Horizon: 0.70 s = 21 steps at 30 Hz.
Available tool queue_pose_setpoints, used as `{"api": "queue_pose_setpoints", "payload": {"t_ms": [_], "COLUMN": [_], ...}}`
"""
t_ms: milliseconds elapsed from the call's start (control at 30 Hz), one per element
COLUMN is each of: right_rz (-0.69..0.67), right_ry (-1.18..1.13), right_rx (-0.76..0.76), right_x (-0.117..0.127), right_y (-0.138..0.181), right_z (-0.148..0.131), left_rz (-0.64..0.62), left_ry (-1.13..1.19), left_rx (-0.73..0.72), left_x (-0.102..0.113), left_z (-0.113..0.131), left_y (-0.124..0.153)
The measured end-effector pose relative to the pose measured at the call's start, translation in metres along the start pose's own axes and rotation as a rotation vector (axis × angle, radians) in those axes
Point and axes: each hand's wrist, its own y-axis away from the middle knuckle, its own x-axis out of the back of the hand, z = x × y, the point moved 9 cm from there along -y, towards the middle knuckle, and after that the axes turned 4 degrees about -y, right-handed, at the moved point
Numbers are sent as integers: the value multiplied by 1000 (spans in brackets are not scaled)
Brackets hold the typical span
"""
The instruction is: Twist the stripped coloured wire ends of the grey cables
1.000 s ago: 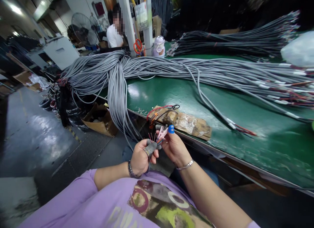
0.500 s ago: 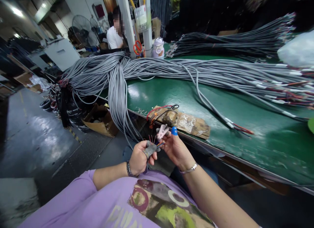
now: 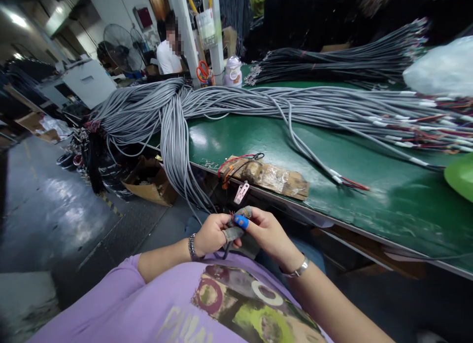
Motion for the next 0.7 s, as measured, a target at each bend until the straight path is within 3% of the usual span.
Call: {"api": "queue_pose_setpoints", "payload": {"t_ms": [233,567,700], "right_rz": [100,204,188], "right_ry": [-49,-75,-80], "right_rx": [-13,-17,-3], "right_x": [5,9,8], "right_y": [-1,6,4], "right_z": [2,11,10], "left_rz": [79,177,198], "left_ry": [24,182,208], "left_rx": [-23,-15,4], "left_x": [10,15,17], "left_z": [6,-5,-10], "left_y": [10,6,4]}}
